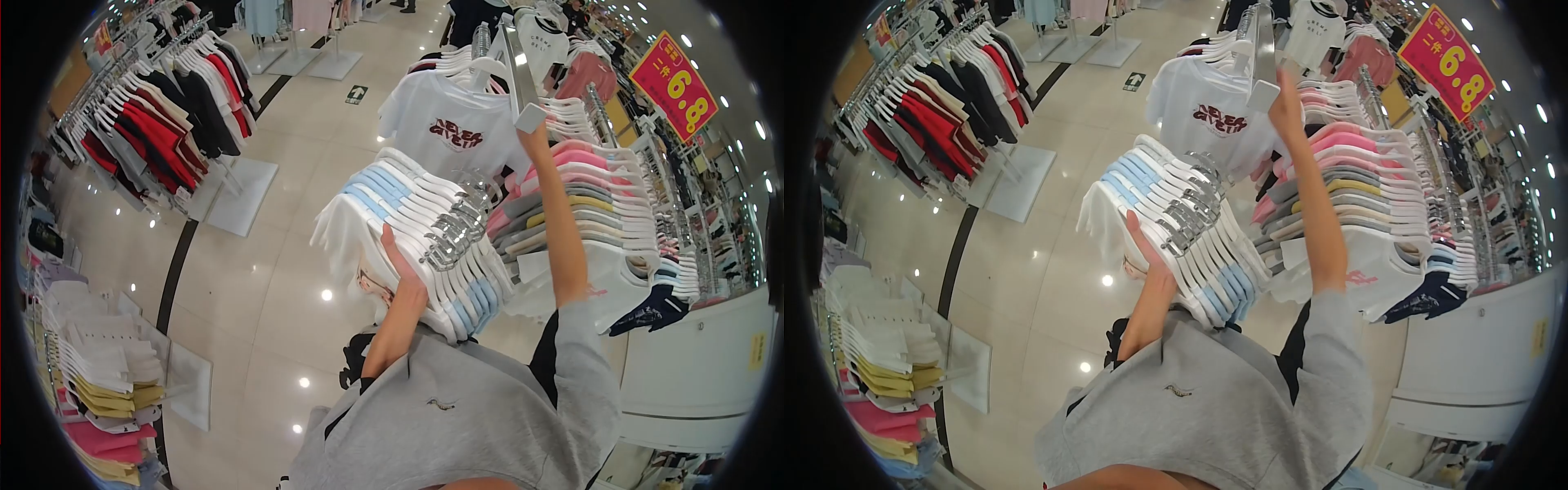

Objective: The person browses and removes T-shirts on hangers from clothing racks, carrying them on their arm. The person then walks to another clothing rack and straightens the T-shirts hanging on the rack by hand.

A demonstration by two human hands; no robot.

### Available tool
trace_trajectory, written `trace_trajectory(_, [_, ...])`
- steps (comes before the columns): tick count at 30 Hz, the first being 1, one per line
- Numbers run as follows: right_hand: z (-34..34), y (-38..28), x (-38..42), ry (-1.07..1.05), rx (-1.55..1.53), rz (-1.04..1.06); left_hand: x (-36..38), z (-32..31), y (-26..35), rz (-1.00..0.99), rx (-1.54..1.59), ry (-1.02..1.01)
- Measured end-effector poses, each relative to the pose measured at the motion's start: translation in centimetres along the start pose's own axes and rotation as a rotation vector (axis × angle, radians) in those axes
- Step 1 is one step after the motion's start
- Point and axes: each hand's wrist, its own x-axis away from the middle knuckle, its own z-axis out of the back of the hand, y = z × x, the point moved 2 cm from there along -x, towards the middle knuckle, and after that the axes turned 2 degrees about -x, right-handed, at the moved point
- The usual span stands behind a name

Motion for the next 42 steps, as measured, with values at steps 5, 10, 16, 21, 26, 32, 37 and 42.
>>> trace_trajectory(5, [-0.1,-12.7,13.6,-0.673,-0.362,-0.639,-0.3,-0.6,-0.1,0.024,-0.026,-0.002])
trace_trajectory(10, [1.2,-14.1,16.1,-0.541,-0.400,-0.699,0.0,-0.9,-0.3,0.113,0.002,-0.054])
trace_trajectory(16, [4.6,-10.7,10.9,0.008,-0.058,-0.652,0.0,-0.3,-0.7,0.120,0.065,-0.080])
trace_trajectory(21, [6.6,-4.1,0.1,-0.088,-0.030,-0.526,0.5,-0.6,-0.4,0.140,0.055,-0.090])
trace_trajectory(26, [3.3,-0.6,-7.0,-0.238,-0.157,-0.521,0.8,-0.9,-0.2,0.099,-0.051,-0.018])
trace_trajectory(32, [0.7,7.7,-7.6,-0.298,-0.174,-0.626,0.5,-0.5,-0.2,0.132,0.078,-0.064])
trace_trajectory(37, [-1.3,10.1,-5.8,-0.176,-0.333,-0.610,-0.1,0.4,0.1,0.052,0.036,-0.063])
trace_trajectory(42, [-0.1,2.7,-3.7,-0.119,-0.191,-0.360,-0.4,0.5,0.3,0.051,0.044,-0.078])
